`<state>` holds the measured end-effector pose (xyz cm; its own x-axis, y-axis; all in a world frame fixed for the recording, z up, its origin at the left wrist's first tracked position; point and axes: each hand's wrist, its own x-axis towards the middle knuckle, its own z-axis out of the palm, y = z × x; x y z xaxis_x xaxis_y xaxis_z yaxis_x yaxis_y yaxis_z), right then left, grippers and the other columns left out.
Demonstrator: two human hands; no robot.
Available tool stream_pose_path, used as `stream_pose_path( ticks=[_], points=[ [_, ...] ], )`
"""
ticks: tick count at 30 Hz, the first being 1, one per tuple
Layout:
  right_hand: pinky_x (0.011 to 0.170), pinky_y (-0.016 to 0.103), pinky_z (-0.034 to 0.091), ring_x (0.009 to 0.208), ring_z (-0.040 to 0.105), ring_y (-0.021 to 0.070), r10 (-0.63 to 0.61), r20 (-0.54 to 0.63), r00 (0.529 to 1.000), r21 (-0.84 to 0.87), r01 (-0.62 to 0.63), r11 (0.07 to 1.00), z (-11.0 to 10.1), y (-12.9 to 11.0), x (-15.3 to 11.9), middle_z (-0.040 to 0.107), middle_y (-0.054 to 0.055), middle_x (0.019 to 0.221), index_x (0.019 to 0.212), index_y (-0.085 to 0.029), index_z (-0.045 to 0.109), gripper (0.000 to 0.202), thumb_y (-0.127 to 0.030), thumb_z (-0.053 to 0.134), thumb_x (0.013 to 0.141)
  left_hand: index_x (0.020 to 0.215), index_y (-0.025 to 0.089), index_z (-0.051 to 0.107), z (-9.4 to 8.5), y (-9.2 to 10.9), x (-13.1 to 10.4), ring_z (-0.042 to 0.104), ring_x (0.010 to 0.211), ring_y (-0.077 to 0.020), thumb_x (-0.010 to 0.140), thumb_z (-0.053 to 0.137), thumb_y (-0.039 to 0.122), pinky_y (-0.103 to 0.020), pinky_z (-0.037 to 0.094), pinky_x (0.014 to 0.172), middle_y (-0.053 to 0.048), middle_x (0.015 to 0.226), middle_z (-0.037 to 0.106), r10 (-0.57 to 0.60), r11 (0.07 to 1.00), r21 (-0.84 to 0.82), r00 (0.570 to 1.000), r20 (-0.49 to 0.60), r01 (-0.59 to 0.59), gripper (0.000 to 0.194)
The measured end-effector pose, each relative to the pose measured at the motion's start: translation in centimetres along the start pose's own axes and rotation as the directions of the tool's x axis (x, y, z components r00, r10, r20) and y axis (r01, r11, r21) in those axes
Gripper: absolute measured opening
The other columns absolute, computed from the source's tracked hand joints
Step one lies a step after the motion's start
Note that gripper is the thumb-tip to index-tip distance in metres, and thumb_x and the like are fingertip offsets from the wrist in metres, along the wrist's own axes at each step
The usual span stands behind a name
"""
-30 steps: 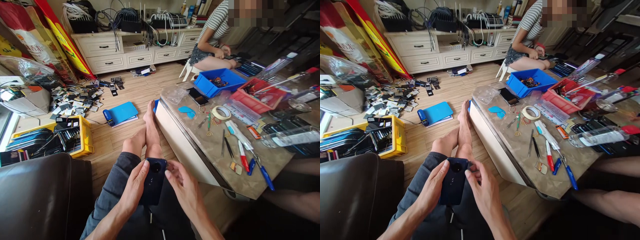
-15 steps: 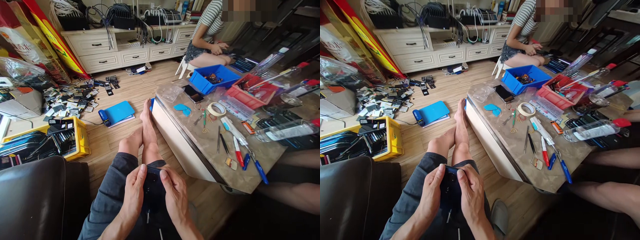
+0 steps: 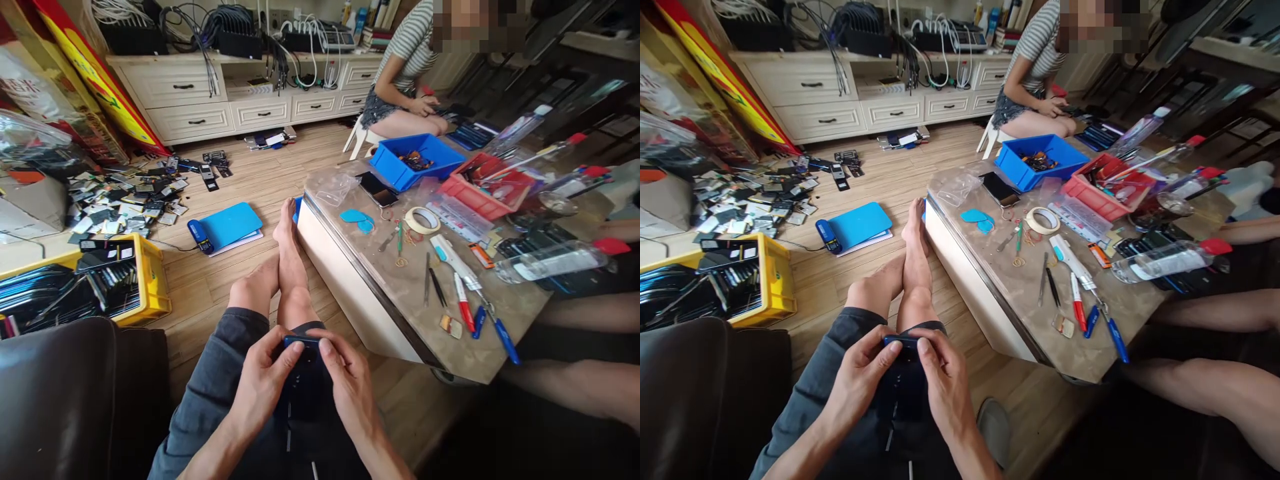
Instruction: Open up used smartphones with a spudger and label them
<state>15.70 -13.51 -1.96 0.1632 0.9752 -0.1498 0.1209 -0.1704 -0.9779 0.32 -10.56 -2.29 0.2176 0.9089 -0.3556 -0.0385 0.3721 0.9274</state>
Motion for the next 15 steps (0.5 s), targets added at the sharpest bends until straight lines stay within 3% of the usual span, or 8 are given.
stream_pose_path(
  ticks=[2, 8, 13, 15],
  points=[
    [0.079, 0.029, 0.050, 0.091, 0.065, 0.0232, 0.012, 0.001, 1.000, 0.032, -0.012, 0.999, -0.3, 0.0, 0.0, 0.071, 0.005, 0.095, 0.104, -0.023, 0.074, 0.032, -0.049, 0.056, 0.100, 0.078, 0.018, 0.062, -0.1, 0.6, -0.2, 0.043, 0.069, -0.0133, 0.090, 0.068, 0.052, -0.024, 0.035, 0.062, 0.001, 0.071, 0.052, 0.060, 0.996, 0.069, 0.998, 0.026, -0.061, 0.037],
    [0.071, 0.027, 0.046, 0.080, 0.058, 0.0183, -0.036, 0.048, 0.998, 0.197, 0.026, 0.980, 0.0, 0.7, 0.0, 0.064, 0.001, 0.085, 0.093, -0.023, 0.073, 0.022, -0.043, 0.066, 0.097, 0.084, 0.020, 0.066, 0.9, 1.5, -0.9, 0.052, 0.077, -0.0163, 0.095, 0.064, 0.042, -0.027, 0.041, 0.073, -0.002, 0.081, 0.061, 0.234, 0.965, 0.119, 0.972, 0.006, -0.233, 0.024],
    [0.075, 0.028, 0.049, 0.080, 0.061, 0.0192, -0.082, -0.146, 0.986, 0.155, 0.105, 0.982, 1.8, -0.2, -0.1, 0.064, 0.001, 0.081, 0.085, -0.022, 0.072, 0.026, -0.043, 0.063, 0.098, 0.077, 0.021, 0.060, 2.8, 1.2, -1.1, 0.047, 0.070, -0.0142, 0.096, 0.062, 0.040, -0.026, 0.039, 0.068, 0.002, 0.074, 0.055, 0.267, 0.962, -0.014, 0.948, -0.174, -0.274, 0.027],
    [0.074, 0.028, 0.051, 0.080, 0.063, 0.0197, -0.081, -0.155, 0.985, 0.111, 0.098, 0.989, 2.1, -0.8, 0.1, 0.067, 0.001, 0.082, 0.085, -0.022, 0.072, 0.028, -0.044, 0.063, 0.098, 0.076, 0.021, 0.060, 2.8, 0.9, -1.0, 0.046, 0.069, -0.0140, 0.095, 0.064, 0.040, -0.026, 0.038, 0.068, 0.002, 0.072, 0.055, 0.249, 0.960, -0.076, 0.946, -0.205, -0.269, 0.027]
  ],
)
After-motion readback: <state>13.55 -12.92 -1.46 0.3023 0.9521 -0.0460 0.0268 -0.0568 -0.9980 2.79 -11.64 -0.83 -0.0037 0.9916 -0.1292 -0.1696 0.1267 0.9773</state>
